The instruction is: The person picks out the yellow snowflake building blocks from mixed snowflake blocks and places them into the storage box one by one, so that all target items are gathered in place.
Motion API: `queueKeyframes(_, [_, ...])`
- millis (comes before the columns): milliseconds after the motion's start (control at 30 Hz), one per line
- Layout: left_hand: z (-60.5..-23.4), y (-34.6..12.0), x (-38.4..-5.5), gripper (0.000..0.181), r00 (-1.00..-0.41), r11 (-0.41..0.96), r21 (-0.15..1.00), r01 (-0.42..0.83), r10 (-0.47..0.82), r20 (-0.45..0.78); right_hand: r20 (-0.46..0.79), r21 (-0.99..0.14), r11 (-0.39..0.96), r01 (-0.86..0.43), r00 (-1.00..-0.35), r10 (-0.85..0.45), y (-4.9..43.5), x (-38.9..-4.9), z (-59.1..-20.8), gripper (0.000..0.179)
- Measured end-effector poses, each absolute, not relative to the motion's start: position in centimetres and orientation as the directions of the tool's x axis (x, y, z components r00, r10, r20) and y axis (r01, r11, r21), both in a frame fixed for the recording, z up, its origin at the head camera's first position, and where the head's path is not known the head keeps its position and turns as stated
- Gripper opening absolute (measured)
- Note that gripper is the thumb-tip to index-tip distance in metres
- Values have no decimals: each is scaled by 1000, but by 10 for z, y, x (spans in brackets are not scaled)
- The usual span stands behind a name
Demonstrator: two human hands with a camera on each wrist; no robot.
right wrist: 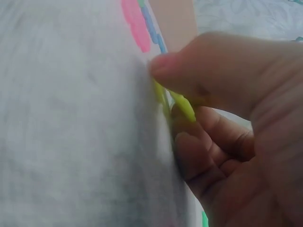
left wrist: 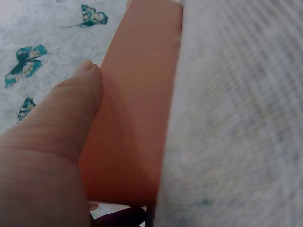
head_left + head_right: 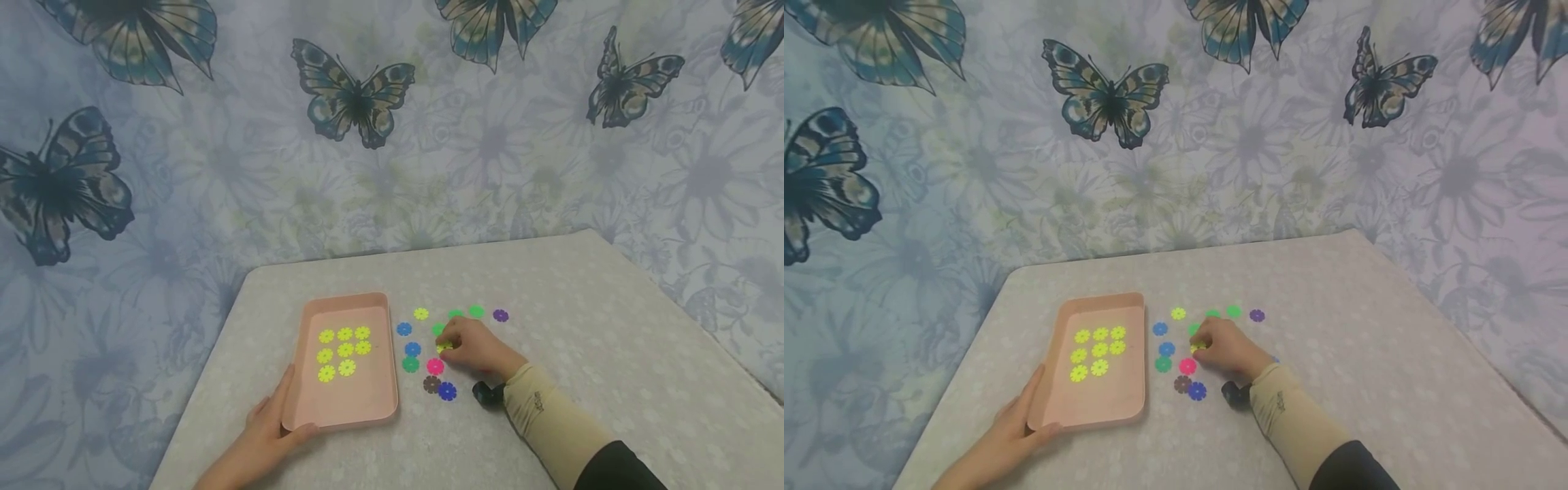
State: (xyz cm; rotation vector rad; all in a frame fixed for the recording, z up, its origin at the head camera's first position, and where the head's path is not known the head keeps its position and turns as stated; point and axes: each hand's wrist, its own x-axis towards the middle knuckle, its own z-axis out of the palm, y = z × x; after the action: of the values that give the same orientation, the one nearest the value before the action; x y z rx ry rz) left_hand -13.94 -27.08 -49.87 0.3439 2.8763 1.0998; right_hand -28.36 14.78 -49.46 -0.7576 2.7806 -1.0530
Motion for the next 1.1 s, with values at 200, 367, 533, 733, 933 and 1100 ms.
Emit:
queueKeyframes(200, [-496, -270, -139, 109, -974, 723, 663, 191, 222, 38, 92, -647, 656, -390, -893, -440, 146, -283, -494, 20])
queueKeyframes(367, [-494, -270, -139, 109, -972, 722, 660, 210, 228, 60, 99, -637, 661, -397, -892, -440, 146, -284, -493, 19])
queueKeyframes(533, [-496, -270, -138, 109, -968, 707, 669, 231, 239, 82, 86, -635, 667, -390, -894, -441, 146, -283, -494, 19])
queueKeyframes(733, [-498, -271, -137, 108, -967, 705, 670, 233, 241, 82, 81, -649, 662, -374, -900, -429, 145, -279, -493, 18])
queueKeyframes(933, [-497, -270, -136, 108, -969, 708, 669, 225, 236, 76, 75, -671, 652, -352, -907, -414, 145, -277, -491, 19])
queueKeyframes(1100, [-496, -270, -136, 108, -969, 714, 661, 231, 232, 89, 132, -669, 629, -396, -896, -424, 143, -279, -482, 22])
